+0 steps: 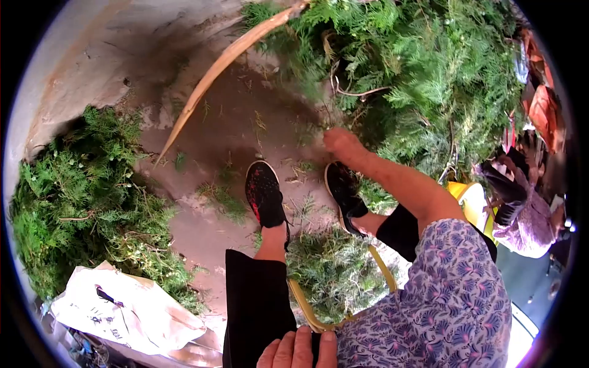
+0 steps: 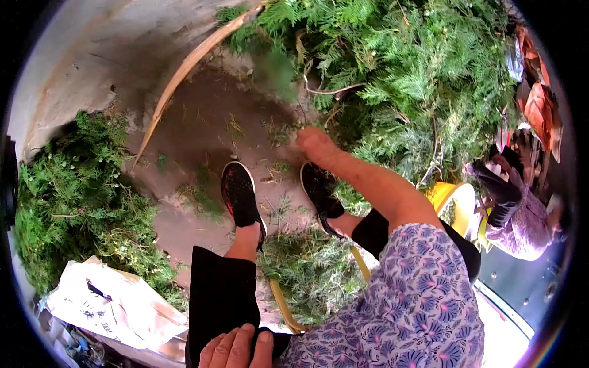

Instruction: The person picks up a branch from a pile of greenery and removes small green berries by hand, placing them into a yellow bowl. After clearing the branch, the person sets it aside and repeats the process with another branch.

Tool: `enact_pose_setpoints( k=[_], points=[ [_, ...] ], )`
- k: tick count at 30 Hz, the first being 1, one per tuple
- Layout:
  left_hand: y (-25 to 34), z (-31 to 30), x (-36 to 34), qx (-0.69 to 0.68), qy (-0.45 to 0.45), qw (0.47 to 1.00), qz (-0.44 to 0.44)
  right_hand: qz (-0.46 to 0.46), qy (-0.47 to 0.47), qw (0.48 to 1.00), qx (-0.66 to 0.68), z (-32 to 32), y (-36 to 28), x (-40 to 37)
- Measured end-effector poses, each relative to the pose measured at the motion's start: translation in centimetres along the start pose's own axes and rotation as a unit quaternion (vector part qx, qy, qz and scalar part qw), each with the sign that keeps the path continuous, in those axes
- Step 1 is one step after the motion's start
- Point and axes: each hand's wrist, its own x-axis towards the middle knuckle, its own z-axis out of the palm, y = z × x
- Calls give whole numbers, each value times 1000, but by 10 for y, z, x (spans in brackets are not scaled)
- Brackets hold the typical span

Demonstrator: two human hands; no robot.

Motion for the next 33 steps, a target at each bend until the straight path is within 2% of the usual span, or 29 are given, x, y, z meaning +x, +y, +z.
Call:
enact_pose_setpoints(
  k=[2,3,5,6,9,11,13,14,16,17,18,19,20,21,23,25,27,29,30,32,33],
  points=[
    [3,-10,9,-8,-55,998,21,136,-25,989,-50,-24,3,-7],
    [5,-9,10,-9,-50,998,25,137,-25,989,-51,-29,4,-10],
    [6,-6,10,-3,-52,998,33,179,89,973,-115,-34,4,-12],
    [7,-5,10,2,-53,998,40,180,89,973,-115,-36,4,-8],
    [12,-8,17,37,-71,996,40,164,127,978,-32,-40,-1,27],
    [14,-4,15,33,-75,996,22,112,132,985,19,-35,-13,56],
    [15,-5,19,43,-81,996,21,-14,194,979,59,-4,-28,87],
    [14,-1,16,45,-84,995,17,-41,147,984,95,-2,-47,101],
    [12,12,11,40,11,999,21,-84,59,986,135,12,-80,124],
    [14,7,14,44,10,999,23,-98,17,985,141,29,-90,132],
    [17,0,19,59,-31,998,15,-95,21,986,138,35,-98,136],
    [18,-5,23,72,-70,995,10,-158,37,983,81,39,-101,137],
    [17,-6,26,71,-68,995,16,-219,50,974,24,45,-99,136],
    [16,-6,25,62,-75,995,7,-216,46,975,21,56,-89,128],
    [15,-6,23,50,-78,996,-2,-166,110,978,-55,69,-62,102],
    [15,-4,20,53,-75,996,-22,-95,130,987,-4,24,-35,67],
    [11,-6,17,48,-91,995,-11,34,15,998,-52,-1,-9,26],
    [9,-3,14,46,-105,993,8,164,-63,976,-131,-31,-12,14],
    [9,-2,15,46,-105,993,10,165,-63,975,-132,-31,-6,19],
    [9,-2,16,36,-109,993,29,237,54,970,-3,-29,13,44],
    [9,-2,17,40,-110,993,31,225,98,969,34,-34,17,63]
  ],
)
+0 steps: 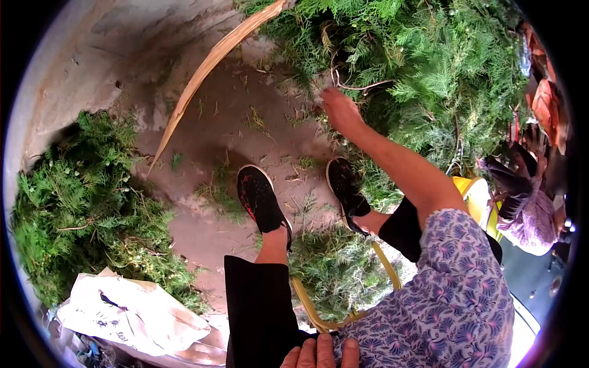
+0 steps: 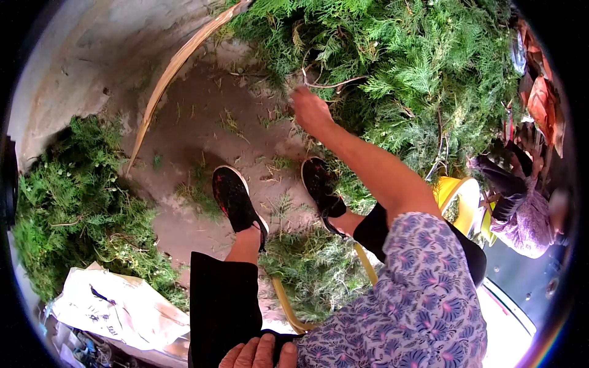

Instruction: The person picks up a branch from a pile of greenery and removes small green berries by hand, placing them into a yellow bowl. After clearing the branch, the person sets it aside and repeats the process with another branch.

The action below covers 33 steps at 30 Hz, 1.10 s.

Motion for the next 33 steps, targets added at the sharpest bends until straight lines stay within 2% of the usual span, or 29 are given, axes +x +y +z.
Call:
enact_pose_setpoints(
  k=[2,4,5,7,8,9,11,12,14,15,18,23,25,27,29,31,32,33],
  points=[
    [1,-1,3,2,8,1000,-1,-10,36,998,51,8,-14,32],
    [4,-3,4,1,16,1000,-1,108,28,993,-38,19,-22,50],
    [6,-4,5,-11,5,1000,-11,108,30,993,-39,19,-22,52],
    [7,-3,6,-22,-4,1000,-19,163,-73,983,-40,14,-23,55],
    [7,-1,5,-15,-2,1000,-13,107,-51,989,-89,13,-23,44],
    [7,0,4,-8,0,1000,-8,107,-51,989,-88,14,-17,33],
    [8,1,6,-14,0,1000,-4,4,-55,992,-113,14,0,13],
    [7,0,6,-15,-3,1000,-5,6,-56,992,-115,12,11,4],
    [6,-3,7,-18,-9,1000,-7,-60,-57,989,-123,9,25,-14],
    [8,-3,7,-19,-9,1000,-6,-62,-55,989,-123,4,28,-18],
    [10,-4,7,-24,-14,1000,-5,-71,-125,978,-153,-16,22,-22],
    [12,-6,10,-30,-22,999,-7,-34,-110,983,-147,-21,-26,12],
    [12,-6,10,-32,-27,999,-6,-46,-11,991,-126,-13,-33,26],
    [12,-4,11,-27,-32,999,-12,-77,18,983,-168,20,-10,44],
    [12,-5,13,-29,-30,999,-12,-107,49,970,-213,27,-14,54],
    [9,-5,14,-29,-29,999,-12,33,158,983,-89,12,-48,61],
    [9,-5,14,-30,-28,999,-11,32,159,983,-90,19,-42,64],
    [8,-6,14,-32,-28,999,-12,80,165,978,-103,32,-34,69]
  ],
)
